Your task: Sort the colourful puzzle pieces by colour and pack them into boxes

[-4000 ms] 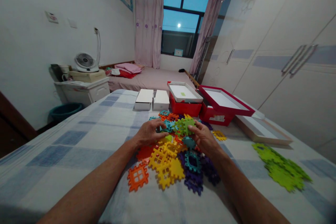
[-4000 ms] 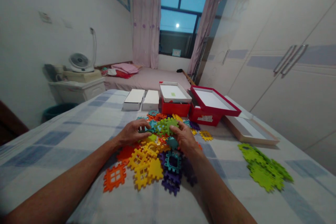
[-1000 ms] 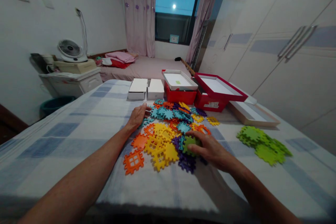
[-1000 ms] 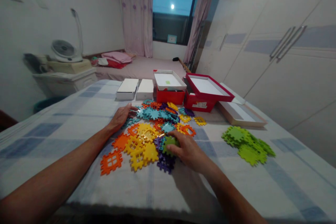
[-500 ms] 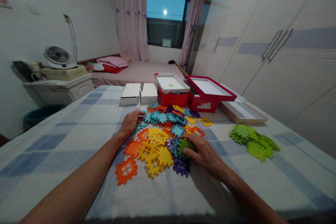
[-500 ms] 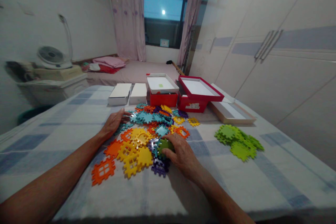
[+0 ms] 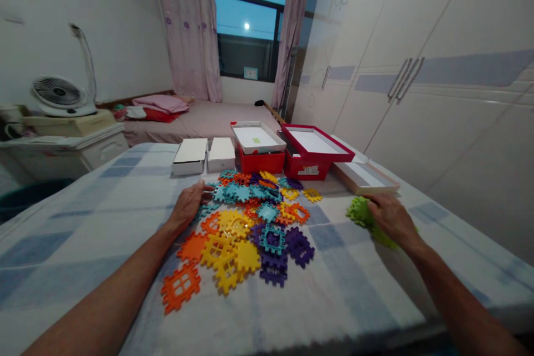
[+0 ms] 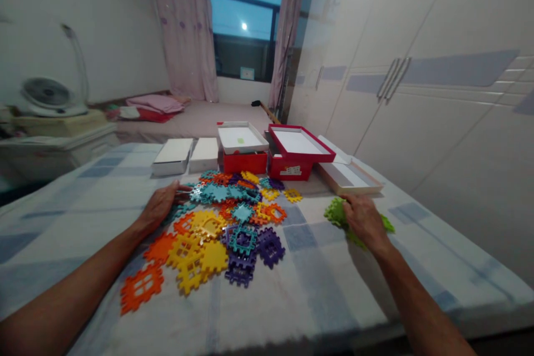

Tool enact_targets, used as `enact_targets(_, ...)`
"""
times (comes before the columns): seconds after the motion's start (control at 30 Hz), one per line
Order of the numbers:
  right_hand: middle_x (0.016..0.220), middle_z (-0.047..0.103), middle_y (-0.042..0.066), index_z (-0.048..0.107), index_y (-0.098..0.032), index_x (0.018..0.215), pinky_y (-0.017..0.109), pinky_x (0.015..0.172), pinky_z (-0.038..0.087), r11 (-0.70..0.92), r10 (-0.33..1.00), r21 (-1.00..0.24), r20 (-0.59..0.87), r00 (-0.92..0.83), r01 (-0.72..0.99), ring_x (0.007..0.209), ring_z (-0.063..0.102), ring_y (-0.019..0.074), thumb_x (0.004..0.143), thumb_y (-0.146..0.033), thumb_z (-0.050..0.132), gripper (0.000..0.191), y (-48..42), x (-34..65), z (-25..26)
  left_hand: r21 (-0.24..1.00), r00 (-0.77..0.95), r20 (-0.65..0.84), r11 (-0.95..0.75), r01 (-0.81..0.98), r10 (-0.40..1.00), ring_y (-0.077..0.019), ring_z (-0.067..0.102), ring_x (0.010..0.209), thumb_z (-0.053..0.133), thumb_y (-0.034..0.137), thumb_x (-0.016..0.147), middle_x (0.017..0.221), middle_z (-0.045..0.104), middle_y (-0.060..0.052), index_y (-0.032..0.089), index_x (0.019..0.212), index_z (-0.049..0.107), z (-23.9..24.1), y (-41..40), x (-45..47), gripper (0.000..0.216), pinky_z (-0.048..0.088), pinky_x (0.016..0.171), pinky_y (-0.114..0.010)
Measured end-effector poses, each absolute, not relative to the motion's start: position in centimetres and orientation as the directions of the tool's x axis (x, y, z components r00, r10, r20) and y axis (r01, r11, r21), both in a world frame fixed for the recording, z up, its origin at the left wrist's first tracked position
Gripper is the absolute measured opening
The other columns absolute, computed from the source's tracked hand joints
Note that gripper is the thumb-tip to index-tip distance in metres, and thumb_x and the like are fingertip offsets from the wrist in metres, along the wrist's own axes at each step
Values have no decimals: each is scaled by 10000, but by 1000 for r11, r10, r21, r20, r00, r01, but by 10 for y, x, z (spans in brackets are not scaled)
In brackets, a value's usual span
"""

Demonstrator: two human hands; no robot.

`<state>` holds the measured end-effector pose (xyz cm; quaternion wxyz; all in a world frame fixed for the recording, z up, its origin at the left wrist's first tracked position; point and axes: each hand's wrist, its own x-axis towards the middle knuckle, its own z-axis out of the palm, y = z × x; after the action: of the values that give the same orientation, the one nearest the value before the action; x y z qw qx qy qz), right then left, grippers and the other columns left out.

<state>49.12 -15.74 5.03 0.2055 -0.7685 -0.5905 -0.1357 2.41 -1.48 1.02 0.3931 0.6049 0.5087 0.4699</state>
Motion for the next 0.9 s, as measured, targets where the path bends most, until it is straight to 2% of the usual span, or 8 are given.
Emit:
enact_targets(0.1,1059,626,183,660,-105,1067,486,897,424,-225,782,-80,580,228,971,1031,556,319,825,-279,401,395,-148,480,52,951,33,179,-182,249,983,-223,639,727,418,768,686,797,701,-120,116,811,676,11,-16,25,712,511,692,-359)
enact_targets(0.17,1056,634,155,660,-125,1050,436,890,442,-92,821,-189,541,182,978,998,578,279,837,-297,417,367,-139,453,54,951,17,183,-181,251,983,-215,634,711,408,770,690,808,700,-121,115,820,675,11,-16,25,719,511,680,-355)
enact_targets(0.3,1023,662,90,667,-169,1023,338,854,456,212,948,-423,306,-81,881,943,605,208,866,-392,454,346,-120,374,53,948,-9,204,-195,253,979,-208,635,700,387,757,715,798,692,-115,113,854,669,9,-15,23,717,510,658,-342)
enact_targets(0.37,1038,652,97,660,-170,1048,344,864,434,252,950,-387,274,-150,887,981,584,221,852,-457,496,384,-114,336,51,940,-36,239,-221,261,970,-210,637,723,388,744,727,794,684,-110,113,864,670,7,-14,21,705,510,660,-336)
enact_targets(0.53,1043,616,125,636,-180,1072,389,847,392,232,937,-125,293,-188,965,994,533,276,739,-591,606,530,-111,286,47,895,-59,351,-316,315,935,-215,620,831,389,681,774,873,665,-104,137,833,677,4,-11,20,619,519,711,-338)
enact_targets(0.63,1005,613,97,646,-203,963,371,821,381,246,937,-85,277,-214,966,960,533,254,788,-469,599,322,-112,282,45,861,-29,385,-348,370,922,-218,611,866,359,634,813,893,658,-97,150,829,677,1,-9,22,580,516,734,-346)
enact_targets(0.73,927,618,61,627,-203,869,320,775,384,270,937,-142,267,-226,952,884,554,206,833,-290,536,131,-113,286,42,861,-26,381,-345,373,924,-221,613,879,348,607,830,902,656,-95,153,838,671,1,-9,22,558,513,742,-348)
enact_targets(0.9,878,634,64,593,-175,885,290,739,395,234,918,-268,377,-122,935,820,580,187,889,-249,406,201,-102,303,47,814,5,391,-349,465,920,-225,607,911,291,535,869,929,655,-96,163,873,671,7,-13,24,532,484,832,-380)
